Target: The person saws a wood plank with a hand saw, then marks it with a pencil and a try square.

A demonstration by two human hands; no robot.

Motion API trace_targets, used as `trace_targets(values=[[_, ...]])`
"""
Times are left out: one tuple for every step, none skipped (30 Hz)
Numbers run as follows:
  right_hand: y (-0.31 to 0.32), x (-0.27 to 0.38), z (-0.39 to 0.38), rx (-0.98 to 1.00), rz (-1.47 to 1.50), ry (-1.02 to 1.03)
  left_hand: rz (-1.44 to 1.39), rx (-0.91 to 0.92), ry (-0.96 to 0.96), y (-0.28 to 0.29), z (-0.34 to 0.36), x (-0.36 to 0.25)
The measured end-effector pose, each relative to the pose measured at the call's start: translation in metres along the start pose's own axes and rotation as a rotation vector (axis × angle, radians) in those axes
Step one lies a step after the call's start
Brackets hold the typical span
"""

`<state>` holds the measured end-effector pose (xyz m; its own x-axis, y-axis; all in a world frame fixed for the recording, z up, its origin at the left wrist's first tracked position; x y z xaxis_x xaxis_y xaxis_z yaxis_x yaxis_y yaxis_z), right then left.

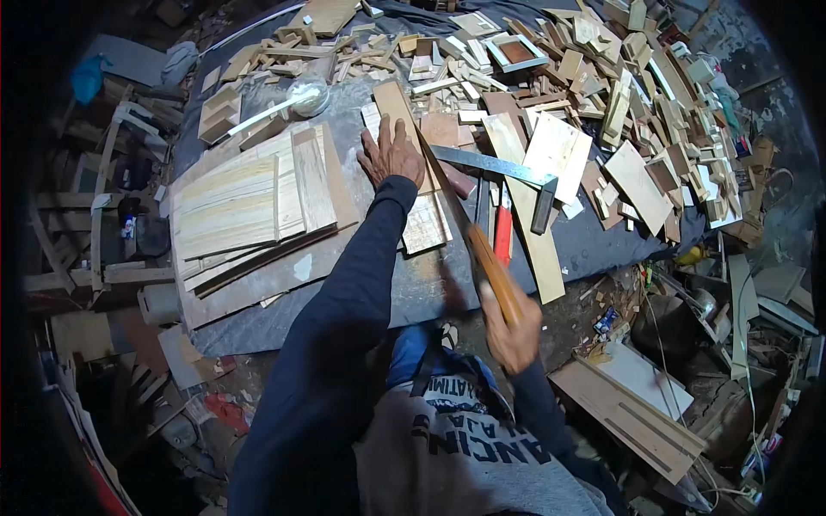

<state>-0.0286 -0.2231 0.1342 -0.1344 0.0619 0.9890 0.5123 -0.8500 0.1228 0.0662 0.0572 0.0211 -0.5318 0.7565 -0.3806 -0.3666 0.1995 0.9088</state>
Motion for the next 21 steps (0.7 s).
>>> trace_targets(values=[[-0.004,-0.013,0.014,-0.004,-0.066,-0.115,-0.006,-0.001,0.0,0.002,-0.003,-0.002],[0.003,-0.02,0.018,-0.024,-0.138,-0.23,-0.021,0.002,-0.013,0.003,-0.003,-0.014],[-0.011,-0.024,0.05,-0.067,-0.112,-0.154,-0.014,-0.065,-0.075,0.015,0.046,-0.016],[-0.012,-0.02,0.043,-0.058,-0.13,-0.141,-0.012,-0.061,-0.055,0.014,0.042,-0.008],[-0.011,-0.018,0.034,-0.048,-0.15,-0.129,-0.012,-0.054,-0.035,0.011,0.037,0.0],[-0.007,-0.009,0.011,-0.07,-0.155,-0.046,-0.006,-0.054,-0.019,0.012,0.032,0.009],[-0.002,-0.003,-0.011,-0.057,-0.159,-0.052,0.002,-0.059,-0.004,0.012,0.026,0.013],[0.008,0.01,-0.028,-0.077,-0.166,-0.045,0.003,-0.063,0.001,0.012,0.024,0.011],[0.015,0.016,-0.036,-0.102,-0.17,-0.039,-0.002,-0.055,0.002,0.01,0.022,0.008],[0.015,0.012,-0.034,-0.101,-0.176,-0.047,-0.012,-0.032,0.007,0.006,0.019,0.005],[0.013,0.008,-0.028,-0.1,-0.198,0.001,-0.021,-0.009,0.012,0.002,0.015,0.003],[0.01,0.006,-0.021,-0.095,-0.217,0.052,-0.021,-0.004,0.017,0.002,0.011,0.002],[0.006,0.0,-0.004,-0.093,-0.219,0.041,-0.021,-0.002,0.006,0.002,0.006,-0.001],[-0.002,-0.014,0.027,-0.045,-0.225,-0.054,-0.028,-0.008,-0.016,0.002,0.009,-0.008],[-0.009,-0.027,0.039,0.006,-0.227,-0.155,-0.029,-0.002,-0.019,0.0,0.009,-0.01],[-0.007,-0.026,0.037,0.0,-0.228,-0.16,-0.035,0.008,-0.017,-0.003,0.009,-0.012],[-0.003,-0.022,0.031,-0.005,-0.209,-0.158,-0.041,0.018,-0.016,-0.005,0.01,-0.015],[-0.009,-0.02,0.023,0.019,-0.175,-0.148,-0.026,0.012,0.0,-0.004,0.008,-0.001],[-0.001,-0.015,0.002,-0.009,-0.168,-0.145,-0.025,-0.013,0.003,-0.004,0.009,0.004],[0.008,-0.009,-0.025,-0.037,-0.157,-0.146,-0.02,-0.035,0.007,-0.002,0.007,0.008],[0.015,-0.002,-0.037,-0.04,-0.16,-0.145,-0.024,-0.035,0.005,-0.003,0.007,0.006]])
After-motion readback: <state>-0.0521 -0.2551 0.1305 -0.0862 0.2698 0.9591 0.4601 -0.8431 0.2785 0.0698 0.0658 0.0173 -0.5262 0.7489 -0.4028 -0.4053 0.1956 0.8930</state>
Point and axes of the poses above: each hand's wrist, its own z-axis towards the middle knuckle, its own y-axis out of the back of the hand, x = y × z, the point moved 9 cm from there along z, towards the middle knuckle, and after that the axes turned 4 degrees about x, right-handed, at the moved point
